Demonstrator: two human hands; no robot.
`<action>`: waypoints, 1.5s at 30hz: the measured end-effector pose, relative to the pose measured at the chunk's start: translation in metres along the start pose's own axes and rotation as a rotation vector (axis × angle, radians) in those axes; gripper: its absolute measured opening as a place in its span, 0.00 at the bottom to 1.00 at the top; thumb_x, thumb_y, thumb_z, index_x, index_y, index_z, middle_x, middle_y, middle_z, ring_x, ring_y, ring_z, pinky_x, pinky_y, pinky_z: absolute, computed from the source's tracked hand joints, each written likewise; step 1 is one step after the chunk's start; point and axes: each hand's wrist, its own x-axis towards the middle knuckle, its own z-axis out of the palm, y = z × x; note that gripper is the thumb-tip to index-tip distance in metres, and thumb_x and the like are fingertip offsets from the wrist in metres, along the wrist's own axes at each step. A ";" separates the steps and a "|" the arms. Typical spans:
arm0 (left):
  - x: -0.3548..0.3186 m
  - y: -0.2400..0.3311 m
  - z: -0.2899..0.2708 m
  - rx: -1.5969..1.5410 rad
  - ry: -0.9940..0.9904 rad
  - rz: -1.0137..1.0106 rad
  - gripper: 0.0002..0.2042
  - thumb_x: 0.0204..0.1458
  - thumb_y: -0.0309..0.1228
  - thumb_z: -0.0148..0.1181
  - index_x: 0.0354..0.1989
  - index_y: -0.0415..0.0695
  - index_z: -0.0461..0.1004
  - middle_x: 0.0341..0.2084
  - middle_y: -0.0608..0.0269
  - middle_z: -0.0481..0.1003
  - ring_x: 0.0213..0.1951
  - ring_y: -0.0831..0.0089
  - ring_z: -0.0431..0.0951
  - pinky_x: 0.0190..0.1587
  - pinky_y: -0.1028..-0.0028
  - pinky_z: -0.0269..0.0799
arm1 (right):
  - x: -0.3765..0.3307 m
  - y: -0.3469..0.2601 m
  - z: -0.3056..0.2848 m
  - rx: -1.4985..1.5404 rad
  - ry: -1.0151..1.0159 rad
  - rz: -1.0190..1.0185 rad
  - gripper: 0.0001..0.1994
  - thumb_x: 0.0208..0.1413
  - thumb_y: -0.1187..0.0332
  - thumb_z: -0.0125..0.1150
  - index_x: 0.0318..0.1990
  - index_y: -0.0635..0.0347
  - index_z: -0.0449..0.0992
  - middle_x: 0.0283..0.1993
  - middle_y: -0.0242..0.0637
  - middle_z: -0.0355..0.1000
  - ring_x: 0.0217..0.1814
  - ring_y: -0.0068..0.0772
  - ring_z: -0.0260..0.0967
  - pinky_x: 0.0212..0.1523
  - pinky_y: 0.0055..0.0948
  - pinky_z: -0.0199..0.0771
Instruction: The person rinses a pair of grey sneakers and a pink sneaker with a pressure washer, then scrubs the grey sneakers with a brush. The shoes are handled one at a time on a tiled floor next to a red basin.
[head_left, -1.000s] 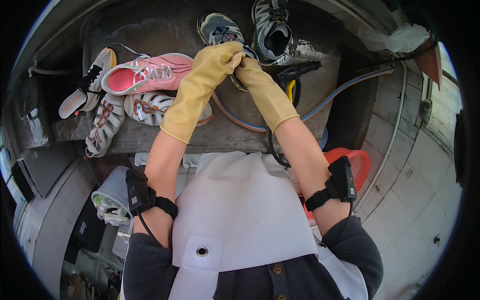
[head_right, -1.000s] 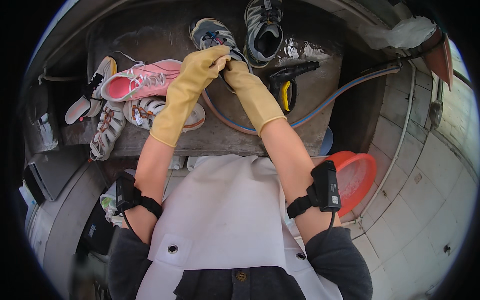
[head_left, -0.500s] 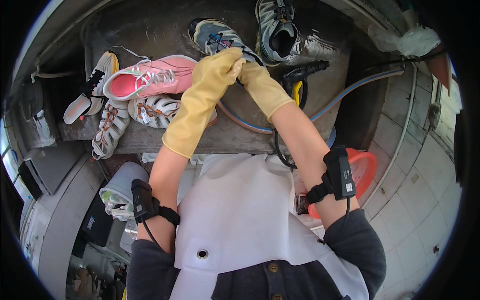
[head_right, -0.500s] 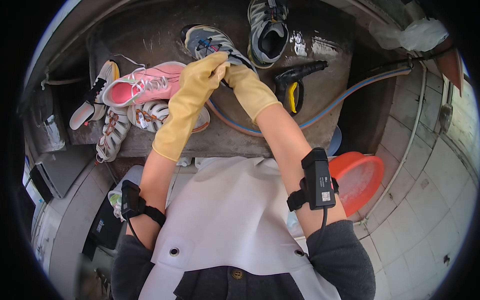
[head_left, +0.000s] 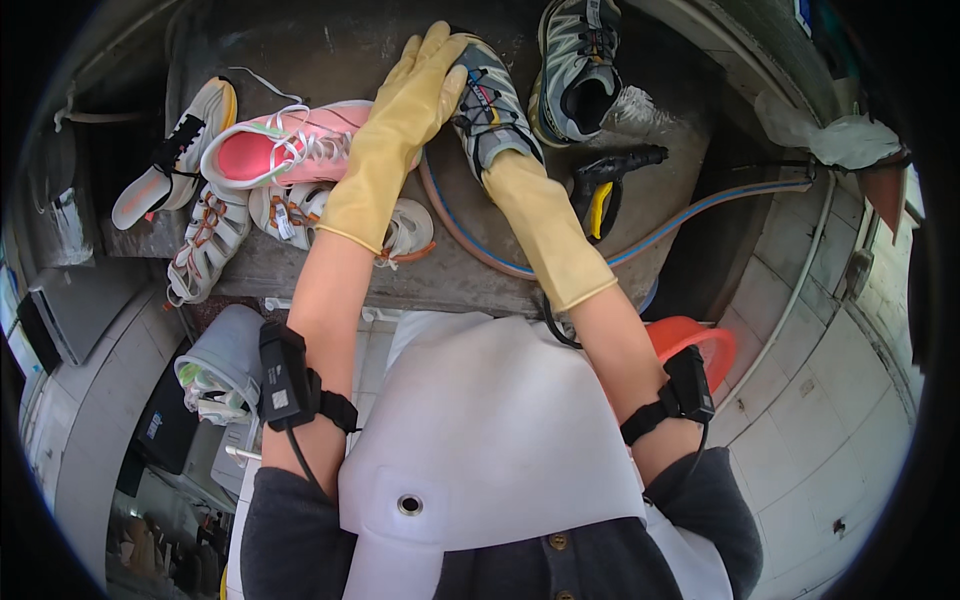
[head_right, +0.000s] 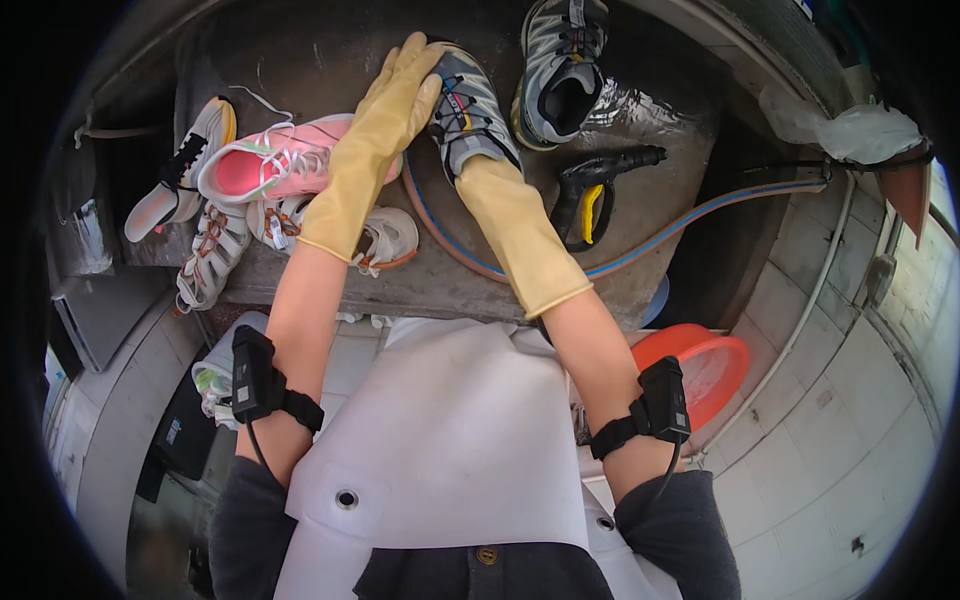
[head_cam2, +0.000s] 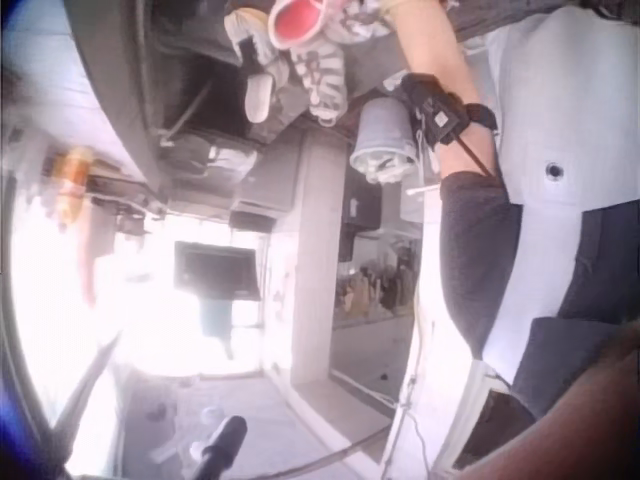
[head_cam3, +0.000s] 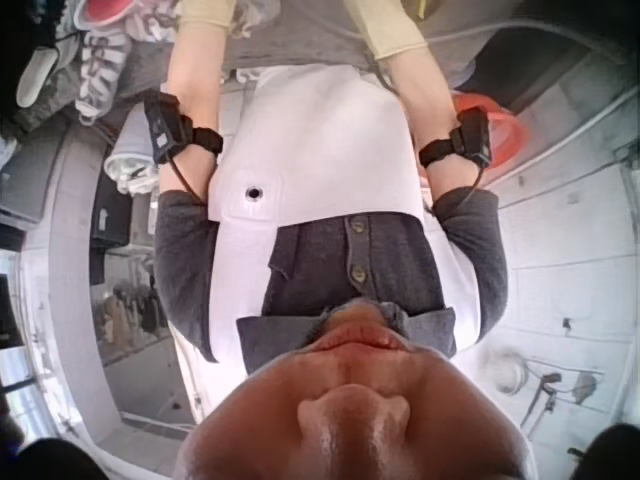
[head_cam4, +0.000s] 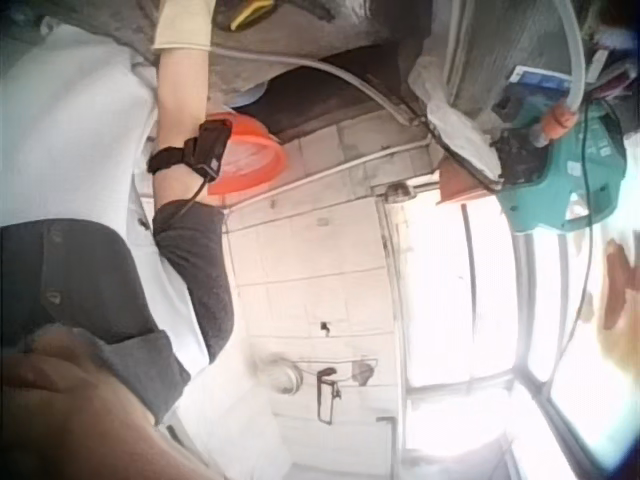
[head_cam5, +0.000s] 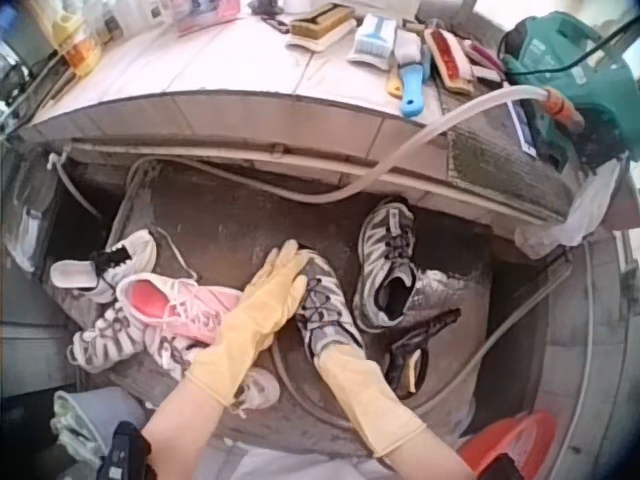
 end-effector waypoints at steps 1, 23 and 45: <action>-0.004 -0.009 0.009 -0.017 0.021 0.050 0.22 0.75 0.37 0.52 0.74 0.46 0.69 0.76 0.46 0.67 0.76 0.40 0.65 0.78 0.53 0.62 | 0.003 0.000 0.000 -0.001 -0.002 0.001 0.16 0.71 0.67 0.56 0.61 0.58 0.82 0.61 0.46 0.82 0.64 0.43 0.80 0.63 0.40 0.78; 0.012 -0.016 0.047 -0.036 0.034 -0.016 0.21 0.73 0.32 0.51 0.73 0.43 0.72 0.77 0.48 0.66 0.77 0.45 0.65 0.78 0.58 0.62 | 0.036 -0.008 -0.034 -0.097 -0.209 0.024 0.15 0.70 0.70 0.57 0.60 0.59 0.83 0.61 0.41 0.82 0.65 0.38 0.79 0.63 0.36 0.76; -0.245 0.067 -0.013 -0.166 0.294 -0.042 0.16 0.76 0.27 0.48 0.62 0.32 0.79 0.60 0.48 0.83 0.62 0.58 0.82 0.70 0.66 0.74 | -0.084 0.064 -0.071 0.752 0.073 -0.194 0.16 0.69 0.72 0.58 0.61 0.60 0.84 0.63 0.36 0.82 0.67 0.32 0.77 0.66 0.31 0.73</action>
